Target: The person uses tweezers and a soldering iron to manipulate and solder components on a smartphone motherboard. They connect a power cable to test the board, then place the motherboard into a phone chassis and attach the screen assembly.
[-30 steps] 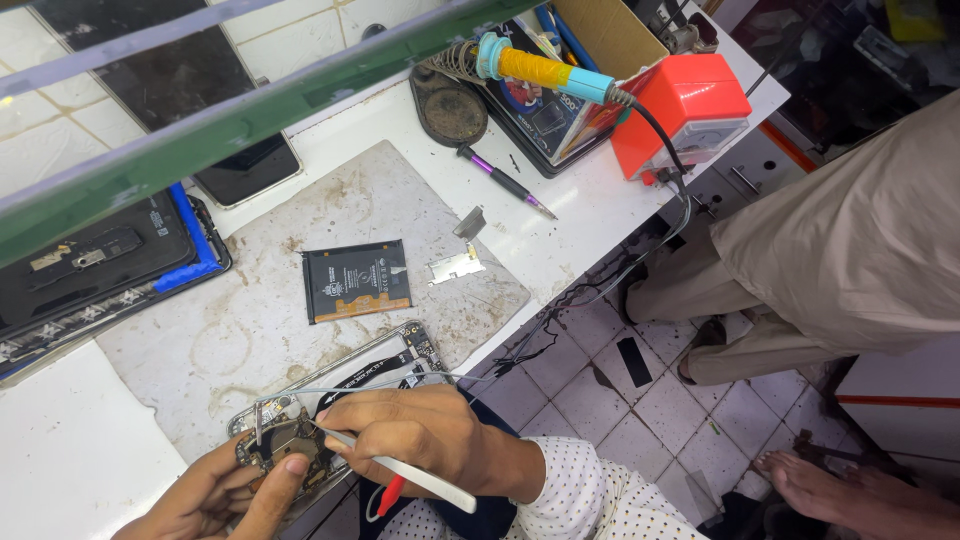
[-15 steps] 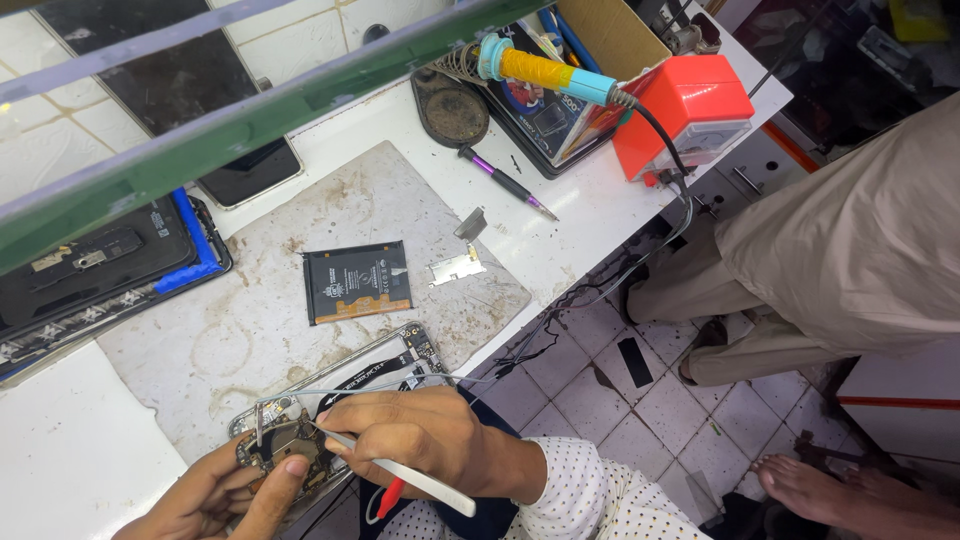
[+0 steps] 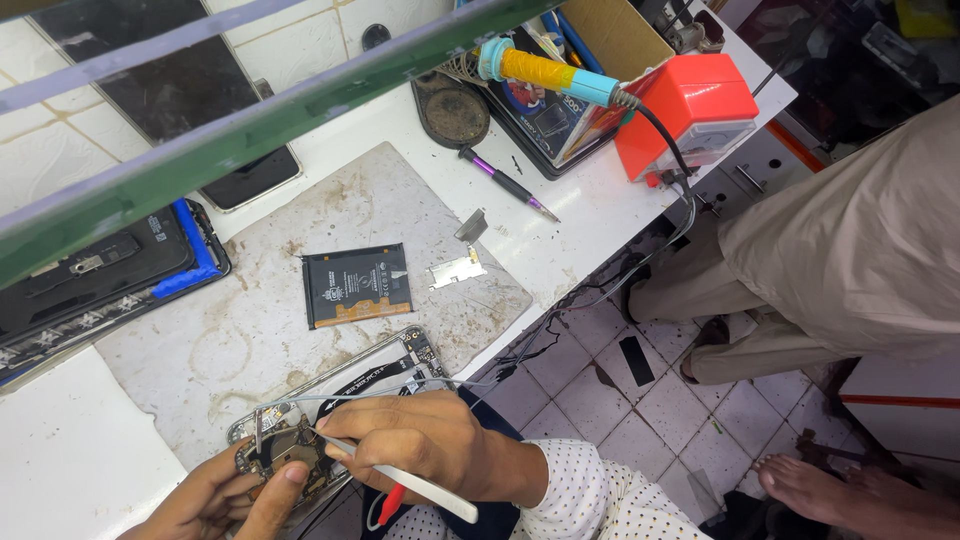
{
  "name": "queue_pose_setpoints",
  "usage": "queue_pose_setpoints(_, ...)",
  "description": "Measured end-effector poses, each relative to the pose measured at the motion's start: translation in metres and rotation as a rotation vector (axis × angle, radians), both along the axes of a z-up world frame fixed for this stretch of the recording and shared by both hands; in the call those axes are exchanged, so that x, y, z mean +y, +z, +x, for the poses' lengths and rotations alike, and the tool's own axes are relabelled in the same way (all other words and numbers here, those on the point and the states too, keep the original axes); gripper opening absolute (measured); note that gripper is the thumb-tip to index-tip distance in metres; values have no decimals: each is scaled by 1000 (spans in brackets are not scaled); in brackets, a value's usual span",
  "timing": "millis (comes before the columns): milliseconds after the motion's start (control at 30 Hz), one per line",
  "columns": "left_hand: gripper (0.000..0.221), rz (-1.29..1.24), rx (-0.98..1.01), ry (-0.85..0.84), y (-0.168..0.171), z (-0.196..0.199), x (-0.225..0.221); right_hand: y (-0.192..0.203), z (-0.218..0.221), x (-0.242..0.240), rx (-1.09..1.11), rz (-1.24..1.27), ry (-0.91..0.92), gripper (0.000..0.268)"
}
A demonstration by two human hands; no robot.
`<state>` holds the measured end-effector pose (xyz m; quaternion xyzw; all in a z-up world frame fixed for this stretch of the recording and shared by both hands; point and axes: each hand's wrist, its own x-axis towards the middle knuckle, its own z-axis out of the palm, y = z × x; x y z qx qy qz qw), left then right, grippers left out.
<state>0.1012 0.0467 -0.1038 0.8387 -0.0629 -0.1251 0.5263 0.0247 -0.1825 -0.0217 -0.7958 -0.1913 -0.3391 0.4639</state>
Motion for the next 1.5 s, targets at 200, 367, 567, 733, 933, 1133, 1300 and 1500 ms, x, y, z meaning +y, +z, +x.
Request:
queue_pose_setpoints(200, 37, 127, 161, 9, 1, 3, 1, 2, 2, 0, -17, -4, -13, 41)
queue_pose_setpoints(367, 35, 44, 133, -13, -4, 1, 1, 4, 2, -2, -33, -28, -11, 42)
queue_pose_setpoints(567, 33, -62, 73, -16, -10, -5, 2, 3, 2, -4, -25, -36, 8, 39)
queue_pose_setpoints(733, 33, -19, 103, -7, -18, -6, 5, 2, 1, -3, -7, -33, 3, 38)
queue_pose_setpoints(933, 35, -43, 1, -5, -26, -9, 8, 2, 1, -4, -9, -27, -3, 38)
queue_pose_setpoints(1133, 35, -48, 61, -8, 4, -7, -5, 0, 2, -3, -50, -47, -2, 37)
queue_pose_setpoints(1300, 36, -270, -30, -40, 63, -12, -25, -2, 5, -2, -41, -83, -62, 32)
queue_pose_setpoints(1500, 27, -329, 12, -80, 99, -13, -33, -21, -12, 5, 4, 345, 19, 30)
